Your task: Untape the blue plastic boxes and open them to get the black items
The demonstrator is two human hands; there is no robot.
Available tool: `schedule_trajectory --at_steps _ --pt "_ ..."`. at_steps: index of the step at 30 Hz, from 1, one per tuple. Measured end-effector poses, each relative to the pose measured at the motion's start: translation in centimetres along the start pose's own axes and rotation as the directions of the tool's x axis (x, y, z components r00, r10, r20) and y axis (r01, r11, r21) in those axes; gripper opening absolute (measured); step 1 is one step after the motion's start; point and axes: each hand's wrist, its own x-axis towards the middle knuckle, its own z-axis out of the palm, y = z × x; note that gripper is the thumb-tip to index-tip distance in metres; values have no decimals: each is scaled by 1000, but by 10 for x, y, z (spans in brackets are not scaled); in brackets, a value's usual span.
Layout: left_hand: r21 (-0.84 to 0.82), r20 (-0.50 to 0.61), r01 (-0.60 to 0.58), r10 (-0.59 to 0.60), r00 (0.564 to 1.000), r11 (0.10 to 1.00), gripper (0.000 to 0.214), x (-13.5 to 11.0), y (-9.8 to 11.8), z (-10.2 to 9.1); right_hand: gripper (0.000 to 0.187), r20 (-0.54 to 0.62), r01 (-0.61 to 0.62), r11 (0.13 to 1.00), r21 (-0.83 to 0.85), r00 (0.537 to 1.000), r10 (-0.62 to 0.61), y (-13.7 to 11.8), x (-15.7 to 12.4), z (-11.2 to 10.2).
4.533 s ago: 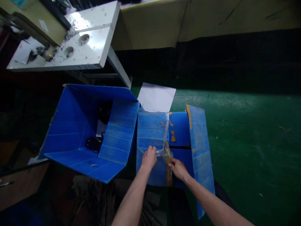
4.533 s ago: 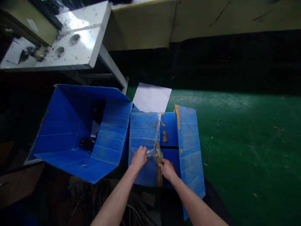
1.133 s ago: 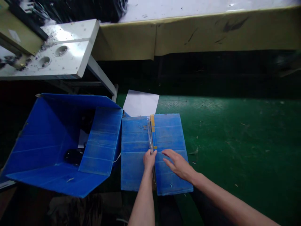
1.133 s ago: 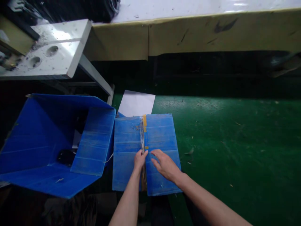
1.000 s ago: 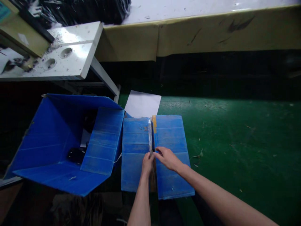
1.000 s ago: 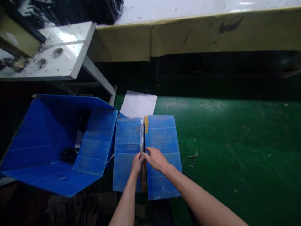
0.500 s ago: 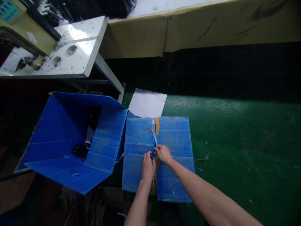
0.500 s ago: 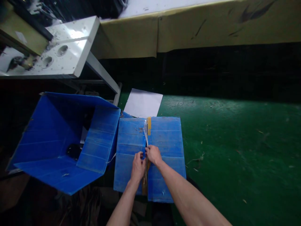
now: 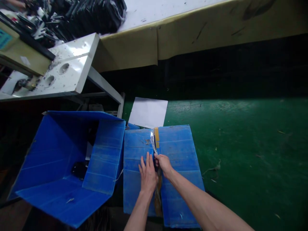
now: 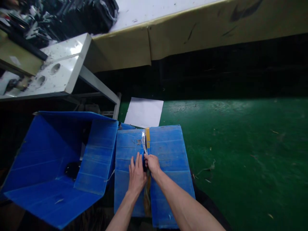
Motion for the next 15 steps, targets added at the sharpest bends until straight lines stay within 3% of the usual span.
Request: schedule_trajectory --at_steps 4,9,12,15 --pt "1 -18 52 -52 998 999 84 -5 9 3 36 -57 -46 995 88 997 52 -8 6 6" --pt "47 -117 224 -218 969 973 73 24 28 -2 44 -66 -55 989 135 996 64 -13 -4 6" --pt "77 -47 235 -231 972 969 80 34 29 -7 40 -63 -54 990 130 996 62 -30 2 7" --pt "88 19 202 -204 979 975 81 26 24 -14 33 -89 -31 991 132 995 43 -52 17 7"
